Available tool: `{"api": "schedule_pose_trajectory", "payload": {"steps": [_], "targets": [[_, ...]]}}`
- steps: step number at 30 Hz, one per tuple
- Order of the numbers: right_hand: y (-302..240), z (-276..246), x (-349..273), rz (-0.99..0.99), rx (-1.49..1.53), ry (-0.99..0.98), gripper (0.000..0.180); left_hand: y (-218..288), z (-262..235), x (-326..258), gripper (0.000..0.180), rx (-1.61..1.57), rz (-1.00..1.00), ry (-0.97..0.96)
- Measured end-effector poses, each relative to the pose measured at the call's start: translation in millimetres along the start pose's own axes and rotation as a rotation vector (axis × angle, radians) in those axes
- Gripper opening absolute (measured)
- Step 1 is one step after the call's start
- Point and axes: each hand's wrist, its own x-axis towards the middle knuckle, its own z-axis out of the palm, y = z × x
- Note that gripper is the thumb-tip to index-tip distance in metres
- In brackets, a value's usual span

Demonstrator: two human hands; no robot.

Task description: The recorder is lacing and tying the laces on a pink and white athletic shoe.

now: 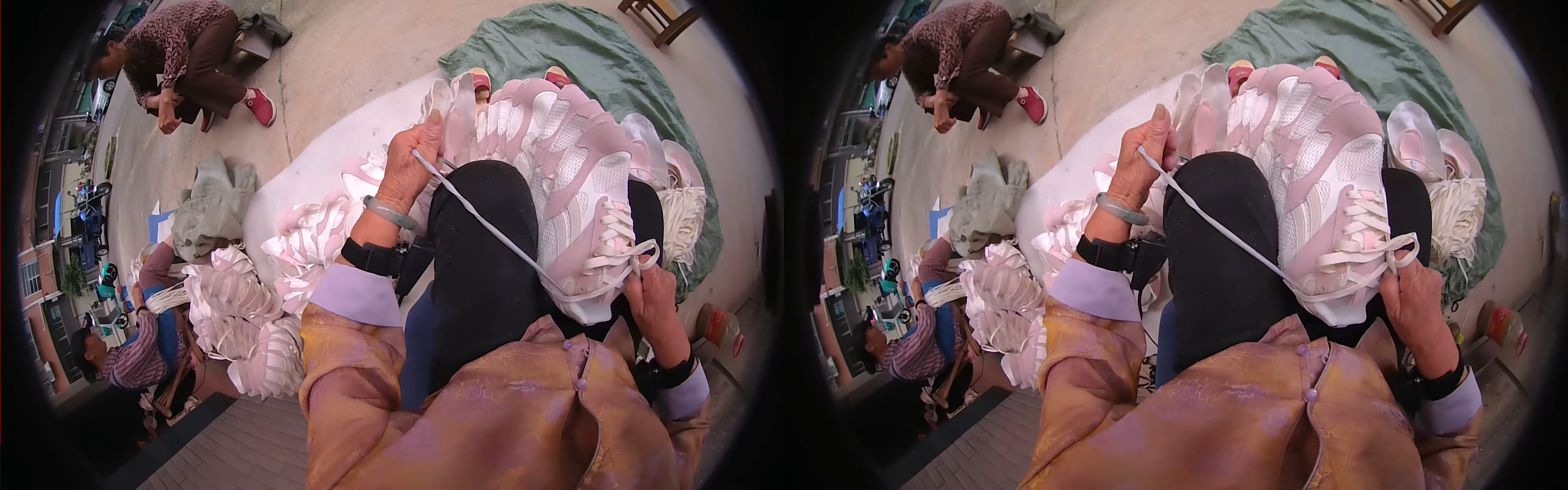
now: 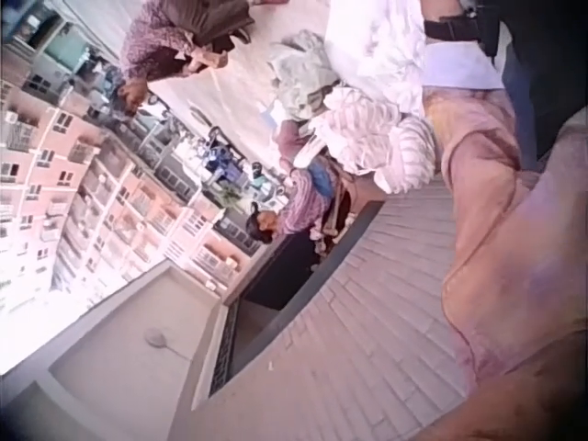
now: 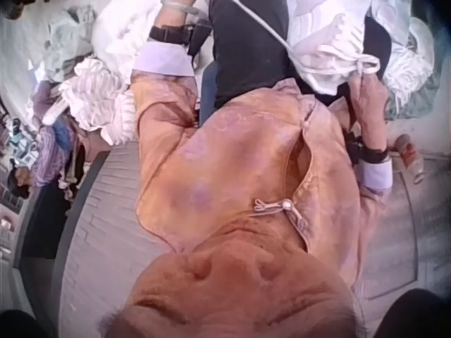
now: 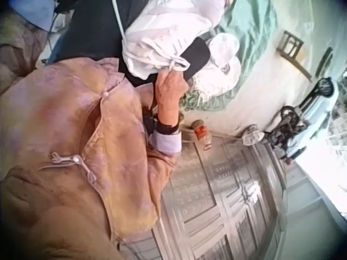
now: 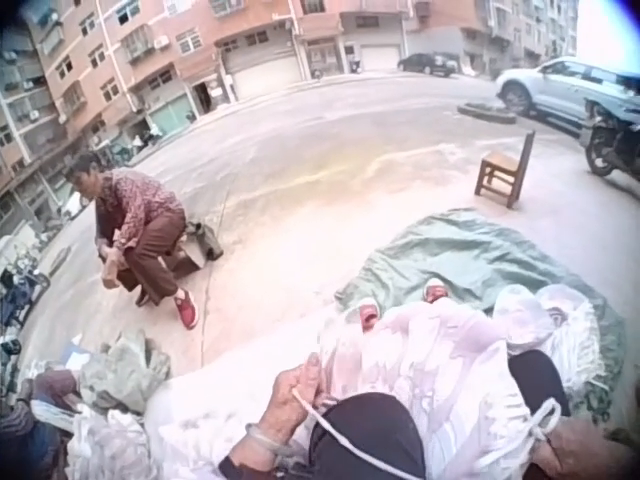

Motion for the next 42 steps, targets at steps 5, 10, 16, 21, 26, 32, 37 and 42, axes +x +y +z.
{"api": "schedule_pose_trajectory", "payload": {"steps": [5, 10, 16, 21, 26, 32, 37, 42], "targets": [[-20.0, -45.0, -3.6, 0.151, 0.146, 0.106, 0.02, 88.7, -2.8, -8.5, 0.07, 0.124, 0.135, 0.043], [-27.2, -93.8, -19.9, 0.304, 0.362, 0.282, 0.031, 172.9, 14.9, -49.3, 0.07, 0.153, 0.334, -0.018], [-57.0, -136.8, -4.7, 0.307, 0.683, 0.292, 0.033, 251.5, 17.7, -67.9, 0.062, -0.046, 0.613, 0.256], [-97.3, -141.7, 57.8, 0.05, 0.781, 0.103, 0.031, 272.5, -26.5, -67.3, 0.063, -0.13, 0.531, 0.428], [-133.0, -92.0, 121.8, -0.242, 0.647, 0.202, 0.025, 284.2, -79.8, -76.0, 0.071, -0.131, 0.405, 0.406], [-161.0, -9.6, 170.9, -0.285, 0.656, 0.085, 0.026, 260.5, -137.1, -63.3, 0.078, -0.096, 0.305, 0.377], [-181.6, 84.4, 193.9, -0.034, 0.665, -0.213, 0.027, 201.5, -171.5, -49.4, 0.086, -0.013, 0.143, 0.322], [-165.7, 115.6, 195.1, 0.071, 0.517, -0.557, 0.03, 105.9, -147.6, -48.5, 0.087, 0.104, -0.02, 0.342]]}}
